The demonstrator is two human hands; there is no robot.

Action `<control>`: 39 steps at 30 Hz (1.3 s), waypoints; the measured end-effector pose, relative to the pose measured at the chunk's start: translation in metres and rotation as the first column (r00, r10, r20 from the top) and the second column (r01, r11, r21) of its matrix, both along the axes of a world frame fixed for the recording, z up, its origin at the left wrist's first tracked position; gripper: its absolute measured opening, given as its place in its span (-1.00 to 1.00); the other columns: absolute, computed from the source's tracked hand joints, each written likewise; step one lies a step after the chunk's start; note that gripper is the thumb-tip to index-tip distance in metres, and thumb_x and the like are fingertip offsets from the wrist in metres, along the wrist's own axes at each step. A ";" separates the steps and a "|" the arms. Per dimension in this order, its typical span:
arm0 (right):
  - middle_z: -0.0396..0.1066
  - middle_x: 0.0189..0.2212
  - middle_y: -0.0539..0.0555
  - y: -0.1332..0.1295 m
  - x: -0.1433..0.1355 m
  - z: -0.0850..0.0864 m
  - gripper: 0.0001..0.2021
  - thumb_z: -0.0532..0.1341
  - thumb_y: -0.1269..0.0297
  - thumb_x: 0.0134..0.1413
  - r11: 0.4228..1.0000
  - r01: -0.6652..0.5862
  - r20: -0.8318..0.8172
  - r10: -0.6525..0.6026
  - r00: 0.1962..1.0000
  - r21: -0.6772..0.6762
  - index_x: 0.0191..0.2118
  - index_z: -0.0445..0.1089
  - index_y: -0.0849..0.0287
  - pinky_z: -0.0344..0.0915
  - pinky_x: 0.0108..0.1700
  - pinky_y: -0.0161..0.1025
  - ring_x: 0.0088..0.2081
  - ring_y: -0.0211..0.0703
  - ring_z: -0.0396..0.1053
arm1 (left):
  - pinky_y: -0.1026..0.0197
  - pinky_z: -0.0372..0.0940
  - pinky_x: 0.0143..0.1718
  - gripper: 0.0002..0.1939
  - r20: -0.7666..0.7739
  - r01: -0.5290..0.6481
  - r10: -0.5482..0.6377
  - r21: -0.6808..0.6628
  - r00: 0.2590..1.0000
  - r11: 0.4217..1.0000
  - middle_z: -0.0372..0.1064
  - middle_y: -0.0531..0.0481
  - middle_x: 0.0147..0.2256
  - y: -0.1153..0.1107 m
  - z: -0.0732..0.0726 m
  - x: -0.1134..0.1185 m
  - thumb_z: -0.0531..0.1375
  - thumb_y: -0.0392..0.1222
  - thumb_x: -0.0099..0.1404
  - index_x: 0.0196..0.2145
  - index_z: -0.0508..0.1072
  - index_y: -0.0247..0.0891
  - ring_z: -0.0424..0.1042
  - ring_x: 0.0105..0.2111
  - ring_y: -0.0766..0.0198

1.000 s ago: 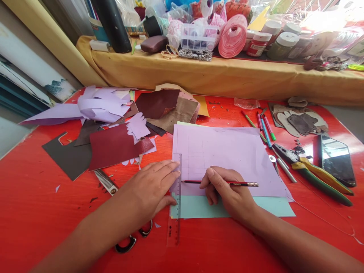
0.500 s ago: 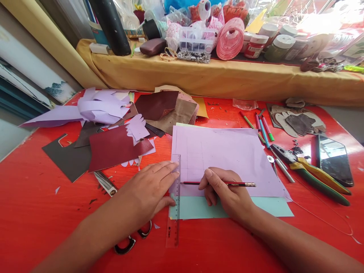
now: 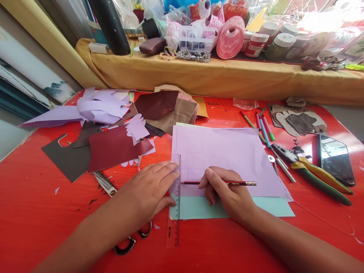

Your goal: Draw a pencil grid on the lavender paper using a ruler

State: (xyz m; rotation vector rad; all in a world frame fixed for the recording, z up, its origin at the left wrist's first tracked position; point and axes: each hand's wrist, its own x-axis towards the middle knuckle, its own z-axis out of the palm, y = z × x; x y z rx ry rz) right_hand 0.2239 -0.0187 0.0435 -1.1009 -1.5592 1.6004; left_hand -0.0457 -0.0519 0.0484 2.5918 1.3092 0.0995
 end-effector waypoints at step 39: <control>0.30 -0.70 -0.07 0.001 0.002 -0.002 -0.42 0.17 -0.22 0.51 1.000 -0.010 -0.028 0.010 1.000 0.011 -0.37 0.54 0.16 0.24 -0.51 -0.28 -0.62 -0.24 0.26 | -0.05 0.25 0.44 -0.43 0.045 -0.003 -0.001 0.094 0.999 0.996 0.30 -0.18 0.46 -0.003 -0.011 -0.009 0.29 0.03 0.56 0.40 0.37 -0.19 0.35 0.42 -0.04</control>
